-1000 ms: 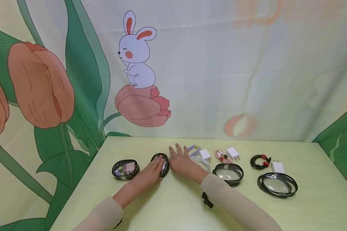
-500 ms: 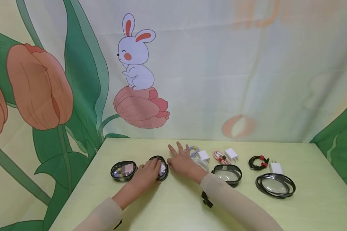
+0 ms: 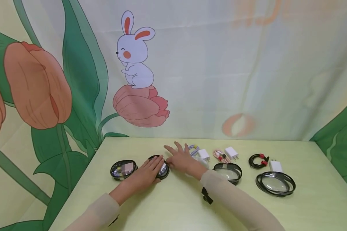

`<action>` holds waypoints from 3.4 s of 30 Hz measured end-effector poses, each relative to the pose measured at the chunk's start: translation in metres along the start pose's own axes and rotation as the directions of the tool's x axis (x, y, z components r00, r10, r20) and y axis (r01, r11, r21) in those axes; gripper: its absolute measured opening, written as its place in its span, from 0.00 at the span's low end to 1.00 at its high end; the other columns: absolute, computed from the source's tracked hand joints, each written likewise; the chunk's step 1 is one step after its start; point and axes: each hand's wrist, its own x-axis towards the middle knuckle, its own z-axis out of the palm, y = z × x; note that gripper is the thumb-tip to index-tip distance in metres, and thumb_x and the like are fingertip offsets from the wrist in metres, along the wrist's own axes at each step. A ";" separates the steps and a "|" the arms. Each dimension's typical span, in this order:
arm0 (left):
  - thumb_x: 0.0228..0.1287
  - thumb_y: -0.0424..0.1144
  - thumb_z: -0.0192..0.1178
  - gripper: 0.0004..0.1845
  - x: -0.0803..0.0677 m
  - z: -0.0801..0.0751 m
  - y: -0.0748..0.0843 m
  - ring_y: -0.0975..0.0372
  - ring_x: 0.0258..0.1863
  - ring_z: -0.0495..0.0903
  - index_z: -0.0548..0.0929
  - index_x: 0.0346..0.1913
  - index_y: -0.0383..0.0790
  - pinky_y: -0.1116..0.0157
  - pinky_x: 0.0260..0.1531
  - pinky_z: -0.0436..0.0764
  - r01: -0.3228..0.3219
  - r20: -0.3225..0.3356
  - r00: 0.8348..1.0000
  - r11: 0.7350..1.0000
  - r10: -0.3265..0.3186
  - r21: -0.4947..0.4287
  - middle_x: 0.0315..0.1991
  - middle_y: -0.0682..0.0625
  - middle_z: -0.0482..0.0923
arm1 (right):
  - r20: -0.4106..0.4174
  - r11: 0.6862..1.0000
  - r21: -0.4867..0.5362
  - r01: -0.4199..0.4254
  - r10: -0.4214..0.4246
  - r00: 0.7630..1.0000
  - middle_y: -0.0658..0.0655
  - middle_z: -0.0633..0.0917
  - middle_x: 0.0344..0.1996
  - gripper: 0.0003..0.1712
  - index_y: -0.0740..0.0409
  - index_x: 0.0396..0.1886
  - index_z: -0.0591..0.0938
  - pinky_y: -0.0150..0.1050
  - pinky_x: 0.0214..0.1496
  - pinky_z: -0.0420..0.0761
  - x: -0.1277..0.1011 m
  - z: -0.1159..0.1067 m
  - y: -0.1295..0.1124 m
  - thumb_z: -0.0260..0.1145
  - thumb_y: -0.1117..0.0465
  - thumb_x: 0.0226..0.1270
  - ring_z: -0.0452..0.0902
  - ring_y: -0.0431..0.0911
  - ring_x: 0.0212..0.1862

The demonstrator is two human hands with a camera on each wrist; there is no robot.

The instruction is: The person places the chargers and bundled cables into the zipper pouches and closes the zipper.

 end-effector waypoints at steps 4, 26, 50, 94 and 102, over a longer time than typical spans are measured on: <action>0.76 0.52 0.56 0.41 0.003 0.000 0.005 0.43 0.77 0.56 0.55 0.78 0.28 0.44 0.71 0.63 0.039 -0.031 0.999 0.999 -0.039 -0.001 0.79 0.35 0.52 | 0.053 0.998 0.040 0.049 -0.051 0.997 0.48 0.56 0.81 0.09 0.36 0.45 0.89 0.74 0.69 0.58 -0.010 -0.003 0.002 0.61 0.49 0.77 0.49 0.67 0.78; 0.76 0.39 0.57 0.33 -0.005 -0.003 0.005 0.43 0.78 0.55 0.61 0.76 0.27 0.47 0.74 0.59 0.076 -0.042 0.996 0.997 -0.076 -0.001 0.78 0.34 0.54 | -0.018 0.992 0.060 -0.112 0.113 0.993 0.50 0.59 0.80 0.10 0.35 0.45 0.88 0.75 0.69 0.55 -0.003 0.006 -0.001 0.60 0.50 0.77 0.49 0.66 0.78; 0.76 0.34 0.55 0.28 -0.012 -0.001 0.019 0.40 0.71 0.65 0.65 0.71 0.22 0.45 0.64 0.72 0.108 -0.082 0.991 0.994 -0.107 0.009 0.74 0.30 0.61 | -0.018 0.996 0.074 -0.044 0.045 0.999 0.51 0.61 0.79 0.09 0.33 0.42 0.88 0.74 0.67 0.60 -0.022 0.017 -0.012 0.61 0.50 0.76 0.54 0.67 0.76; 0.75 0.23 0.45 0.25 -0.012 0.001 0.009 0.40 0.75 0.60 0.63 0.73 0.22 0.46 0.70 0.65 0.011 -0.085 0.996 0.996 -0.003 0.093 0.75 0.29 0.58 | -0.082 0.997 -0.004 -0.074 0.074 0.994 0.53 0.62 0.78 0.11 0.32 0.45 0.89 0.74 0.68 0.60 -0.022 0.013 -0.049 0.60 0.47 0.76 0.53 0.63 0.77; 0.74 0.19 0.44 0.26 -0.020 0.000 0.002 0.35 0.74 0.57 0.61 0.73 0.20 0.42 0.67 0.66 -0.014 -0.114 0.993 0.998 0.008 -0.060 0.75 0.27 0.56 | -0.085 0.998 -0.033 -0.057 0.054 0.995 0.52 0.62 0.78 0.11 0.30 0.46 0.88 0.73 0.68 0.61 -0.019 0.010 -0.055 0.60 0.45 0.77 0.54 0.63 0.77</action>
